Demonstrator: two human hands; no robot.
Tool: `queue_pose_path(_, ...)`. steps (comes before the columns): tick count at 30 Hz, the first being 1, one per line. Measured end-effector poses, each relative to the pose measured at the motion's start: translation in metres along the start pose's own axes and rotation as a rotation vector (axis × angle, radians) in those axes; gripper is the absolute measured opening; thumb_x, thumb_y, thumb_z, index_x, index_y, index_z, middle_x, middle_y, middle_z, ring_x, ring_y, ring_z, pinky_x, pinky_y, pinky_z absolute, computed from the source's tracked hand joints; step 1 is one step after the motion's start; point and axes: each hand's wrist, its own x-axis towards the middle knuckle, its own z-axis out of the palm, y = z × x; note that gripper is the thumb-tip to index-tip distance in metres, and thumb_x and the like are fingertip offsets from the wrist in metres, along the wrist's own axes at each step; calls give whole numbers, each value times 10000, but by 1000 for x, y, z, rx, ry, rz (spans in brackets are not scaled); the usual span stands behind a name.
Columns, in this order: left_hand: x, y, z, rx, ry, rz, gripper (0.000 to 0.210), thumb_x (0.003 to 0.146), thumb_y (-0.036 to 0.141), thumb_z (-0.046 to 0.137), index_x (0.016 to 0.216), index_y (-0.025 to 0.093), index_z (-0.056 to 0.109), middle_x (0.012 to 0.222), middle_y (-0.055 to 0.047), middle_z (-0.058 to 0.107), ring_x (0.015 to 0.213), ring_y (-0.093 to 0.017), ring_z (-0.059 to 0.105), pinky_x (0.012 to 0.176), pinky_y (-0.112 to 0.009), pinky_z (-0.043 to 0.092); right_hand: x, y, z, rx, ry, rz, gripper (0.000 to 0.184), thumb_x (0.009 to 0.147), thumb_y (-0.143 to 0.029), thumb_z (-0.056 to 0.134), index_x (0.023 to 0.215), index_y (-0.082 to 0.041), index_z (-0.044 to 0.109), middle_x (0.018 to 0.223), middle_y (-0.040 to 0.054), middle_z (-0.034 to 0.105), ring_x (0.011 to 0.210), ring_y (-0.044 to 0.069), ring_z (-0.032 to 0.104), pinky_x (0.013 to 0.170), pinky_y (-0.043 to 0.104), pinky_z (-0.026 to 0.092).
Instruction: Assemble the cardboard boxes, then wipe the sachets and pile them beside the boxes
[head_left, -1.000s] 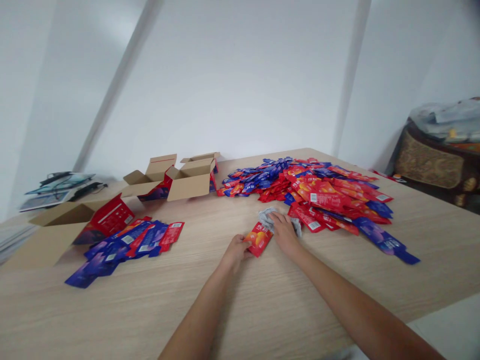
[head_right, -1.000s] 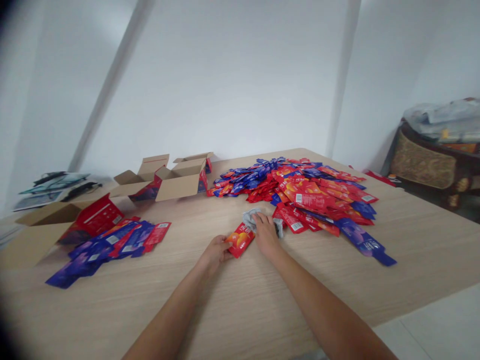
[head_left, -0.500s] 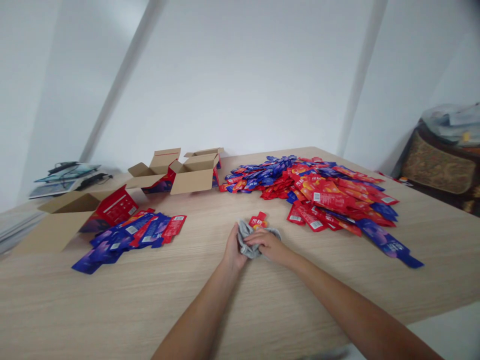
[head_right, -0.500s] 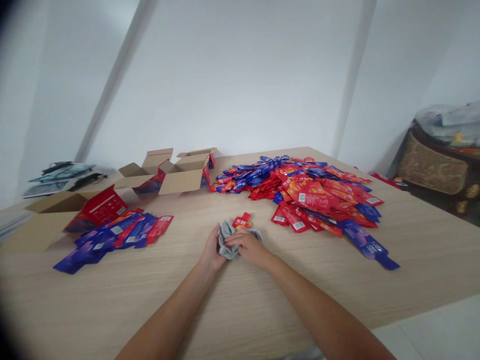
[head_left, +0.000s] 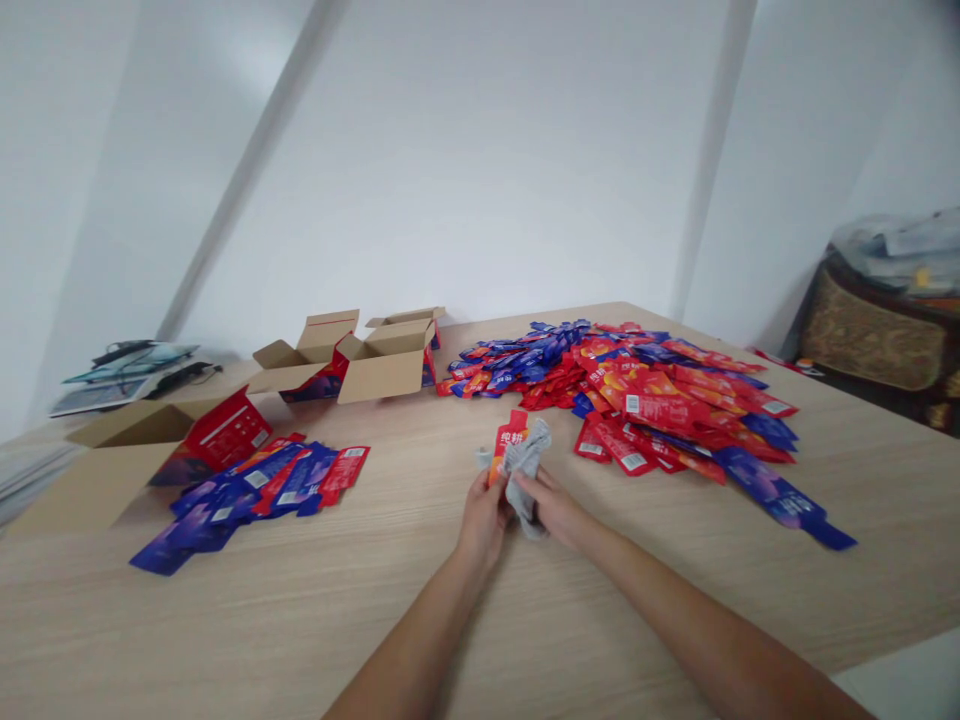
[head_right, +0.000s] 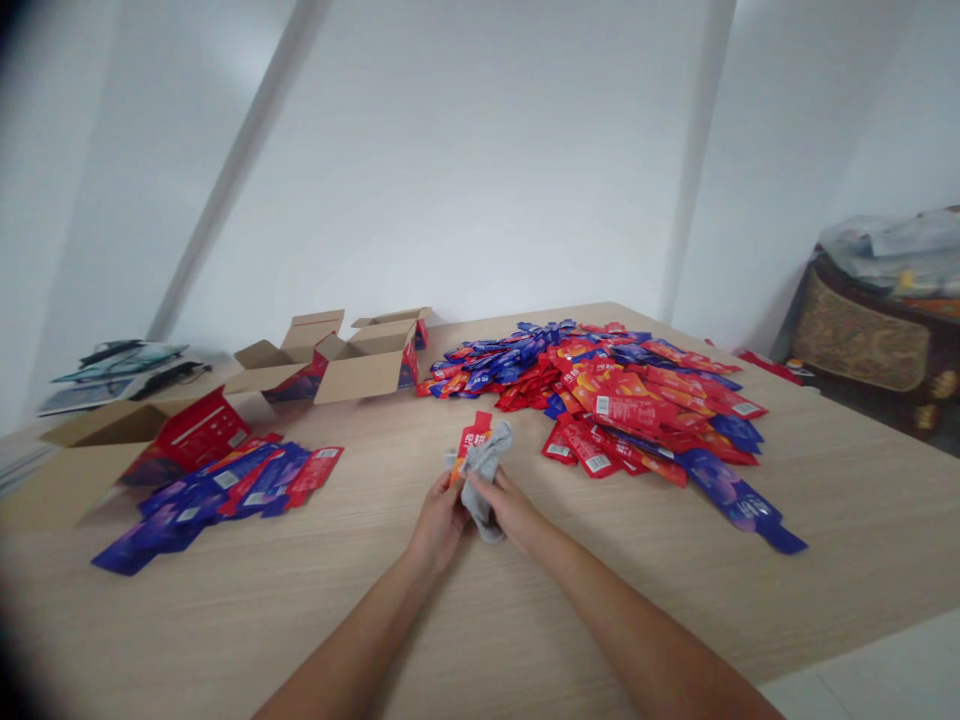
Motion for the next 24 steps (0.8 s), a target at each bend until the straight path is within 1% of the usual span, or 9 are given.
queue_pose_path(1, -2, -4, 3, 62, -17, 4, 258, 691, 247, 698, 915, 149, 616, 812, -39, 677, 663, -123, 612, 603, -208, 501, -3, 2, 4, -15, -29, 19, 392, 688, -427, 693, 1026, -243, 618, 1051, 28, 675, 997, 201, 609, 854, 340, 491)
queue_pose_path(3, -6, -10, 6, 190, -44, 18, 299, 664, 309, 717, 898, 155, 613, 735, -17, 655, 603, -115, 588, 548, -200, 477, -8, 3, 8, -2, 1, 46, 394, 662, -393, 726, 1004, -228, 620, 1011, 28, 685, 936, 203, 628, 800, 334, 512)
queue_pose_path(7, -8, -17, 9, 375, -168, -66, 361, 644, 378, 722, 893, 158, 580, 605, 24, 590, 477, -98, 529, 484, -217, 462, -4, -6, 0, 186, 201, 73, 390, 608, -354, 757, 932, -191, 614, 806, 13, 697, 701, 199, 652, 639, 325, 531)
queue_pose_path(12, -8, -18, 12, 487, -263, -88, 379, 652, 410, 708, 891, 153, 565, 673, -8, 636, 510, -116, 575, 495, -225, 475, 5, -15, -9, 218, 311, -29, 388, 636, -346, 719, 969, -186, 602, 877, 38, 696, 740, 218, 654, 681, 349, 519)
queue_pose_path(14, -9, -14, 12, 556, -311, -105, 385, 668, 429, 692, 895, 147, 563, 677, -32, 657, 510, -135, 596, 488, -234, 476, 8, -13, -15, 84, 373, -102, 366, 669, -352, 672, 987, -188, 594, 914, 41, 691, 783, 225, 648, 732, 366, 506)
queue_pose_path(17, -13, -7, 11, 622, -387, -154, 386, 682, 450, 679, 885, 146, 556, 640, -47, 665, 477, -146, 599, 470, -234, 463, 13, -12, -25, -313, 432, -242, 278, 704, -326, 599, 943, -185, 592, 916, 50, 689, 869, 234, 623, 828, 375, 468)
queue_pose_path(20, -16, -2, 8, 638, -428, -183, 397, 668, 467, 690, 853, 144, 552, 608, -46, 658, 445, -141, 582, 441, -224, 438, 17, -13, -33, -676, 355, -334, 227, 757, -300, 502, 935, -189, 589, 944, 67, 682, 914, 227, 610, 853, 359, 450)
queue_pose_path(22, -14, 2, 4, 656, -429, -198, 418, 659, 487, 688, 848, 141, 550, 589, -40, 652, 438, -144, 578, 427, -221, 423, 18, -17, -38, -835, 293, -333, 229, 794, -296, 442, 923, -187, 597, 939, 73, 682, 898, 220, 620, 823, 342, 458)
queue_pose_path(24, -9, 6, -2, 669, -408, -188, 439, 643, 497, 690, 853, 137, 550, 579, -28, 644, 432, -140, 568, 424, -221, 417, 18, -22, -45, -961, 287, -315, 250, 821, -302, 403, 895, -181, 609, 905, 80, 685, 880, 224, 630, 789, 334, 465)
